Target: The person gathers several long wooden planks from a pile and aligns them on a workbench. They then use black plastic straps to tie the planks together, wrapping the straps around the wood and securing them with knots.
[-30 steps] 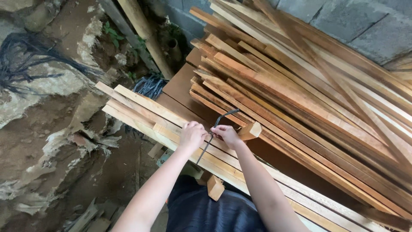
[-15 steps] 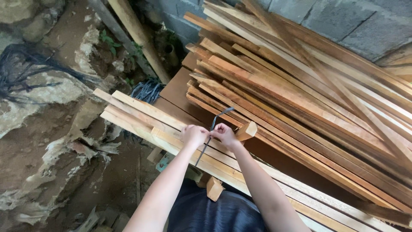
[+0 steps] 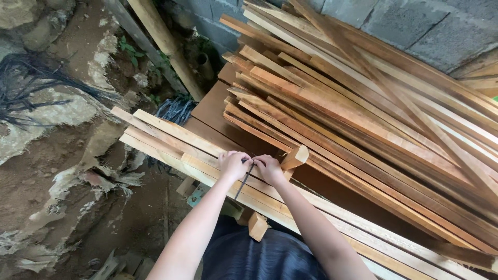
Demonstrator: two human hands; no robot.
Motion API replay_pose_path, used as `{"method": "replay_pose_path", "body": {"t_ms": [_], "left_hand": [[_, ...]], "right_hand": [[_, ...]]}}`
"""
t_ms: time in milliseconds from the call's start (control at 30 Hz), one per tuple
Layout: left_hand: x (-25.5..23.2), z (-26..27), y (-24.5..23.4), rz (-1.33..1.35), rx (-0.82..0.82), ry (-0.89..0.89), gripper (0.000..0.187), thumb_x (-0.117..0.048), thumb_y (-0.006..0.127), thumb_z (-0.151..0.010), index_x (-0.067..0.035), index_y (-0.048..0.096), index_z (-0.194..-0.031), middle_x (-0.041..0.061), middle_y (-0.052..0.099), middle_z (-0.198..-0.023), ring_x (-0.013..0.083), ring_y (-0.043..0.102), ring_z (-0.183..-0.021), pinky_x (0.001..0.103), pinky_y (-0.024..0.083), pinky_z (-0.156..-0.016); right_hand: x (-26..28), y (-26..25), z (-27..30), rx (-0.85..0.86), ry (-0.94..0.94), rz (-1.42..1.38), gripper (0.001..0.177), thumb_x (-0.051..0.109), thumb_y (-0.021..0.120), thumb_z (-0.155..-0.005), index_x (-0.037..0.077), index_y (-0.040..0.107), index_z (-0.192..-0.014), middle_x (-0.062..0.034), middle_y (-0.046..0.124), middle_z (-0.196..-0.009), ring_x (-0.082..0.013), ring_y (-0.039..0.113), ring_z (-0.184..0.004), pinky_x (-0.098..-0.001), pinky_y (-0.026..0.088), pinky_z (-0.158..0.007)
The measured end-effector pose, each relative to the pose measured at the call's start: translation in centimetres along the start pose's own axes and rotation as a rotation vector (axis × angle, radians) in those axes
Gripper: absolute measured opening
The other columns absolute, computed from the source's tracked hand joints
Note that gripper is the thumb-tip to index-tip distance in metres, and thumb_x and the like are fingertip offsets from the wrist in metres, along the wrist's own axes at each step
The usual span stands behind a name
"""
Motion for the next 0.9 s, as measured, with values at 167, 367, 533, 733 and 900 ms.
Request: {"method": "replay_pose_path", "body": {"t_ms": [167,367,533,733,900], "left_hand": [[-0.1,0.2,0.1,0.039,-0.046,-0.013,0.018,-0.045,0.062,-0.098,-0.037,0.074,-0.109,-0.01,0.072,-0.121,0.0145,0.045,-0.135,0.05,0.01,-0.118],[0.0,0.2,0.0,0.096,-0.065,-0.036,0.018,-0.044,0.064,-0.098,-0.036,0.075,-0.108,-0.007,0.072,-0.124,0.0154,0.043,-0.138,0.05,0.007,-0.118],[-0.3,0.6,-0.2,0.13,-0.074,-0.047,0.02,-0.049,0.067,-0.094,-0.037,0.076,-0.108,-0.009,0.072,-0.126,0.0128,0.043,-0.139,0.048,0.004,-0.12],[0.5,-0.8,1.4,0.162,-0.112,-0.083,0.029,-0.052,0.067,-0.094,-0.03,0.076,-0.112,-0.008,0.072,-0.126,0.0117,0.044,-0.139,0.048,0.005,-0.121],[-1.0,0.2,0.1,0.301,-0.161,-0.211,0.039,-0.064,0.068,-0.09,-0.03,0.079,-0.106,-0.004,0.07,-0.131,0.0152,0.047,-0.141,0.047,0.012,-0.124]], "right_hand": [[-2.1,-0.2,-0.7,0.027,0.058,-0.039,0.019,0.034,0.075,-0.093,0.016,0.081,-0.097,-0.0014,0.074,-0.118,-0.0262,0.069,-0.114,-0.0403,0.055,-0.101],[-2.2,0.6,-1.1,0.152,0.073,-0.224,0.023,0.03,0.078,-0.088,0.007,0.075,-0.089,-0.0053,0.072,-0.12,-0.0264,0.068,-0.113,-0.0417,0.05,-0.102],[-2.1,0.7,-0.6,0.181,0.124,-0.174,0.03,0.032,0.087,-0.078,0.008,0.071,-0.086,-0.0057,0.073,-0.109,-0.025,0.069,-0.107,-0.0416,0.051,-0.096],[-0.8,-0.8,0.6,0.009,0.213,-0.054,0.023,0.036,0.08,-0.083,0.025,0.079,-0.103,0.0052,0.079,-0.096,-0.011,0.075,-0.093,-0.0281,0.059,-0.08],[1.1,-0.9,0.4,0.069,0.053,0.442,0.027,0.049,0.06,-0.097,0.028,0.077,-0.102,0.0043,0.078,-0.094,-0.0165,0.076,-0.09,-0.0301,0.063,-0.073]]}}
Point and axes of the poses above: each hand's wrist, its own z-axis away from the middle knuckle, its own y-axis out of the palm, x = y × z, the point moved 4 cm from there along -z, towards the middle knuckle
